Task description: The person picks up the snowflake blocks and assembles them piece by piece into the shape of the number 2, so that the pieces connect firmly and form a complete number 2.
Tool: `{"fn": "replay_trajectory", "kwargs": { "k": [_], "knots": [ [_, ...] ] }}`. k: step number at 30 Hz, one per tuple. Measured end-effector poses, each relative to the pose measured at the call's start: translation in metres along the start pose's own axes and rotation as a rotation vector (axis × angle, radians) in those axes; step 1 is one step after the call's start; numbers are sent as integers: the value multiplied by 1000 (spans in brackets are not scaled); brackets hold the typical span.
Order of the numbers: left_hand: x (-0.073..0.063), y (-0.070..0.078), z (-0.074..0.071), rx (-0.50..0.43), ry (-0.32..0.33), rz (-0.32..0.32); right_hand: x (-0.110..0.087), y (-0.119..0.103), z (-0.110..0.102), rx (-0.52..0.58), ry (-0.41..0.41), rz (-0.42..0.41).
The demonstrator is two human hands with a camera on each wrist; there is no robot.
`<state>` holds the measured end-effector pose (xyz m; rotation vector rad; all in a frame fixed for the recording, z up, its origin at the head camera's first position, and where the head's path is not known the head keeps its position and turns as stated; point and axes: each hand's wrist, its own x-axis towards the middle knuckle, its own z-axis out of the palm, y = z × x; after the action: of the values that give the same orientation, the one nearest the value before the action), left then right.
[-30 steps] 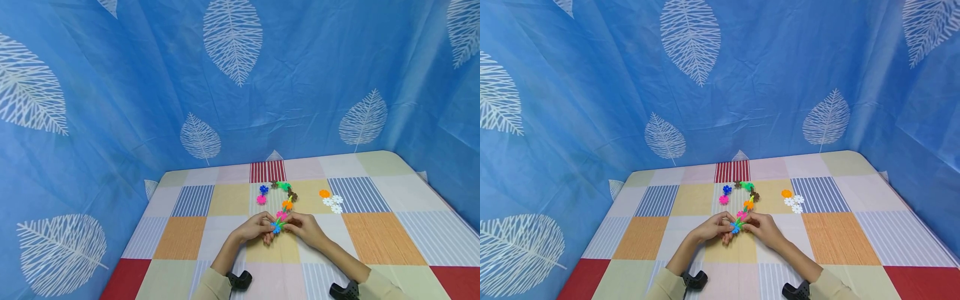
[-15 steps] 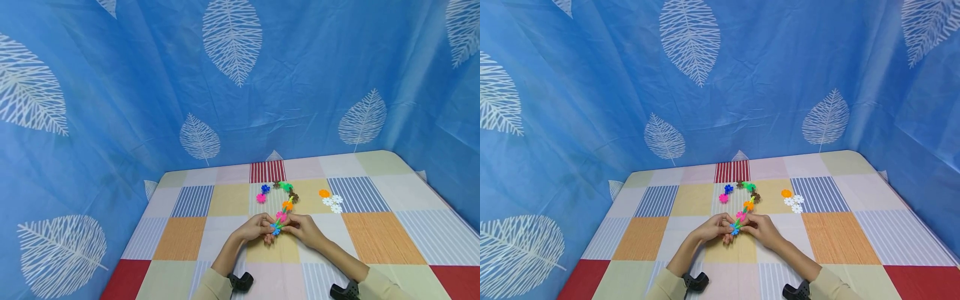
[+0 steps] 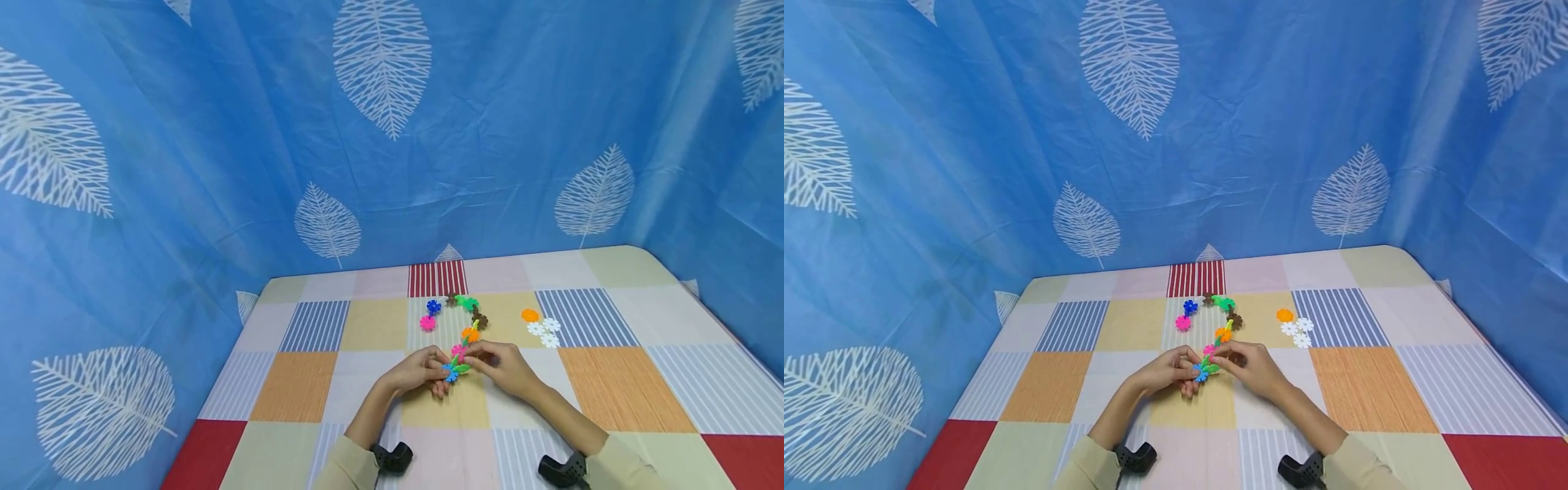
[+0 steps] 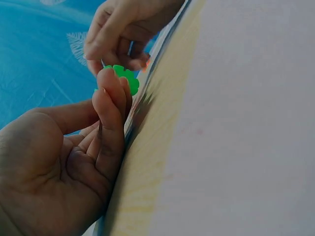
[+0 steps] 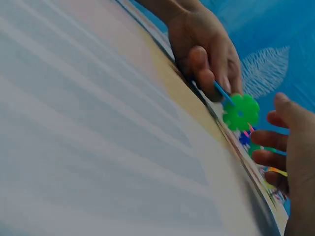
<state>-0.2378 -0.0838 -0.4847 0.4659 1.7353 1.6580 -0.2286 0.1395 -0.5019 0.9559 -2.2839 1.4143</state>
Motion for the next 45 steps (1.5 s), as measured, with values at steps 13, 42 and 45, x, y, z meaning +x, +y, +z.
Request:
{"fn": "replay_trajectory", "kwargs": {
  "k": [13,42,45],
  "knots": [
    [1,-3,-2,66,3,0,13,42,-58,-329,289,126],
    [-1,-6,-3,96,7,26,-6,73,-77,-530,245,291],
    [-1,-4,-3,100,10,18,-6,72,-74,-500,274,251]
  ]
}}
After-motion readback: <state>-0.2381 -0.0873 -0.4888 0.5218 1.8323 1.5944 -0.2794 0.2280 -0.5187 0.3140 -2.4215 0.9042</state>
